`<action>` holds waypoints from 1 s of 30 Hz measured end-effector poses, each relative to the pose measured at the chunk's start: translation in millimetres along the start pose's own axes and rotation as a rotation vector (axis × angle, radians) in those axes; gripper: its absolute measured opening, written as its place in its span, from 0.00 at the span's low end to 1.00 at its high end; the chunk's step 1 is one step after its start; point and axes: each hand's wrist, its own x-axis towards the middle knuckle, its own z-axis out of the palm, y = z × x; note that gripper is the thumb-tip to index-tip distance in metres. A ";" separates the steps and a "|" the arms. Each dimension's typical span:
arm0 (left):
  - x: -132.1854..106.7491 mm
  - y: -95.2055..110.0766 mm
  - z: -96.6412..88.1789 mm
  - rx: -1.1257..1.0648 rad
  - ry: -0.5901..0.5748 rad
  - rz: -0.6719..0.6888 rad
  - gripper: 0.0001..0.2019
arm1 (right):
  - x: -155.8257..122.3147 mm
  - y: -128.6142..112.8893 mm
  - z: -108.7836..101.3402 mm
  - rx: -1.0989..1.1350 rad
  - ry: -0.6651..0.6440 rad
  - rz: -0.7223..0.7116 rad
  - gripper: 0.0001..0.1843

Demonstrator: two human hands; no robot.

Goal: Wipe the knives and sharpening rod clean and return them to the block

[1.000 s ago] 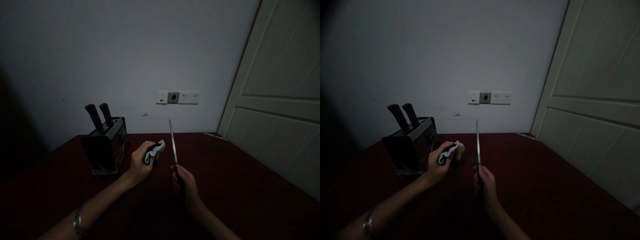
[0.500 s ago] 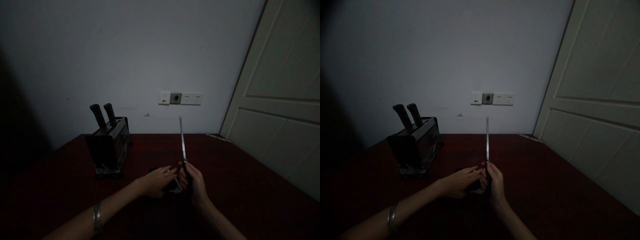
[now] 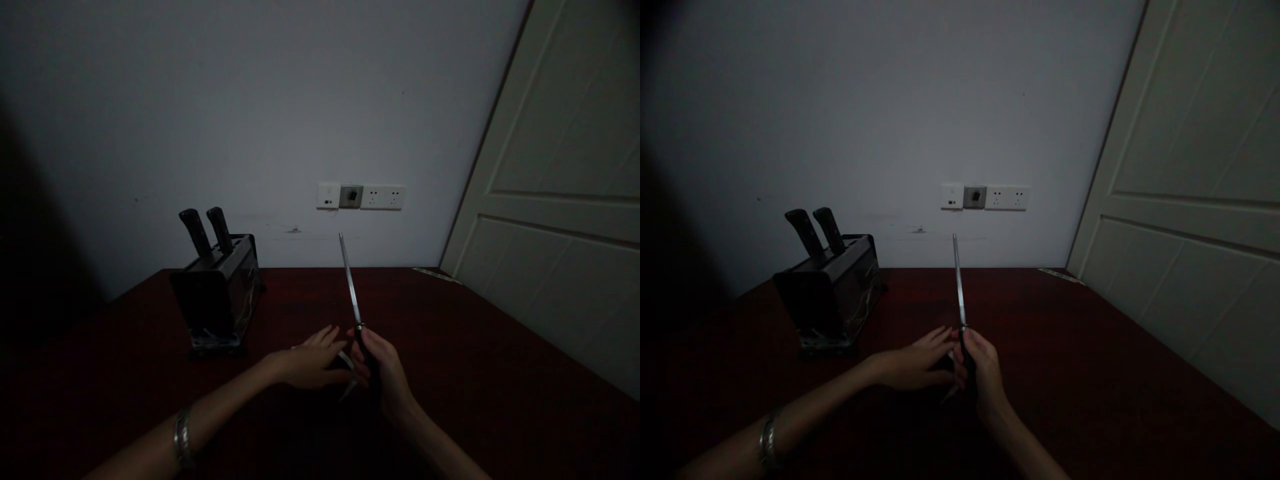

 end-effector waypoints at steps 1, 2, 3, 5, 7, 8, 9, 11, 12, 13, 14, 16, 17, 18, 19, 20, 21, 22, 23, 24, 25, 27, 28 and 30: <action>-0.9 1.7 -3.8 0.027 0.083 -0.008 0.33 | -0.3 0.1 0.2 -0.007 -0.007 -0.002 0.17; -2.2 3.3 -7.9 0.065 0.176 -0.021 0.28 | -0.5 -0.1 0.5 -0.010 -0.014 -0.004 0.16; -3.7 4.9 -12.4 0.110 0.280 -0.032 0.23 | -0.6 -0.5 1.0 -0.012 -0.022 -0.005 0.16; -7.9 8.7 -22.2 0.195 0.488 -0.037 0.15 | -0.5 -1.9 2.4 -0.009 -0.036 -0.007 0.16; -13.2 13.7 -32.2 0.243 0.674 -0.013 0.11 | -0.4 -4.0 4.4 -0.007 -0.041 -0.012 0.17; -16.2 16.5 -36.8 0.254 0.757 0.013 0.09 | -0.4 -5.4 5.5 -0.005 -0.041 -0.020 0.17; -19.2 19.3 -40.5 0.264 0.829 0.055 0.08 | -0.6 -7.0 6.5 0.000 -0.038 -0.026 0.17; -24.7 24.6 -44.5 0.307 0.947 0.187 0.07 | -1.6 -10.7 8.4 0.017 -0.034 -0.031 0.16; -26.8 27.0 -44.2 0.352 0.981 0.279 0.07 | -2.4 -12.7 9.2 0.028 -0.033 -0.030 0.16; -28.4 29.3 -42.4 0.411 0.994 0.385 0.08 | -3.3 -14.8 9.7 0.039 -0.032 -0.025 0.16; -29.3 31.5 -39.2 0.481 0.983 0.495 0.08 | -4.3 -16.8 10.0 0.046 -0.031 -0.019 0.16; -29.2 35.8 -29.9 0.643 0.914 0.676 0.08 | -6.2 -20.2 10.2 0.037 -0.032 -0.015 0.15; -28.4 37.8 -24.8 0.724 0.873 0.738 0.08 | -7.2 -21.5 10.3 0.025 -0.040 -0.010 0.15; -27.4 39.5 -20.0 0.799 0.836 0.776 0.09 | -8.0 -22.4 10.3 0.012 -0.055 -0.001 0.15; -26.2 40.8 -15.8 0.862 0.803 0.793 0.09 | -8.8 -23.1 10.5 0.002 -0.074 0.011 0.15; -25.1 41.5 -12.5 0.910 0.780 0.798 0.10 | -9.6 -23.5 10.9 0.000 -0.092 0.024 0.15; -24.1 41.6 -10.2 0.942 0.764 0.802 0.10 | -10.4 -23.7 11.5 0.002 -0.108 0.037 0.16; -23.3 41.3 -8.8 0.959 0.753 0.810 0.10 | -11.2 -23.9 12.2 0.008 -0.118 0.046 0.16; -22.7 40.6 -8.1 0.968 0.741 0.807 0.10 | -12.0 -23.9 13.0 0.012 -0.124 0.053 0.16; -22.4 40.0 -8.0 0.973 0.735 0.805 0.11 | -12.9 -23.8 13.7 0.014 -0.129 0.057 0.17; -22.3 39.6 -8.3 0.980 0.729 0.801 0.12 | -13.6 -23.6 14.1 0.017 -0.136 0.061 0.17; -22.5 40.5 -9.7 1.010 0.704 0.795 0.13 | -13.9 -22.0 13.6 0.032 -0.146 0.084 0.16; -22.7 42.1 -10.7 1.030 0.682 0.801 0.13 | -13.1 -20.4 12.4 0.041 -0.149 0.103 0.16; -22.7 46.8 -13.1 1.056 0.622 0.831 0.13 | -9.6 -15.8 8.2 0.053 -0.159 0.153 0.15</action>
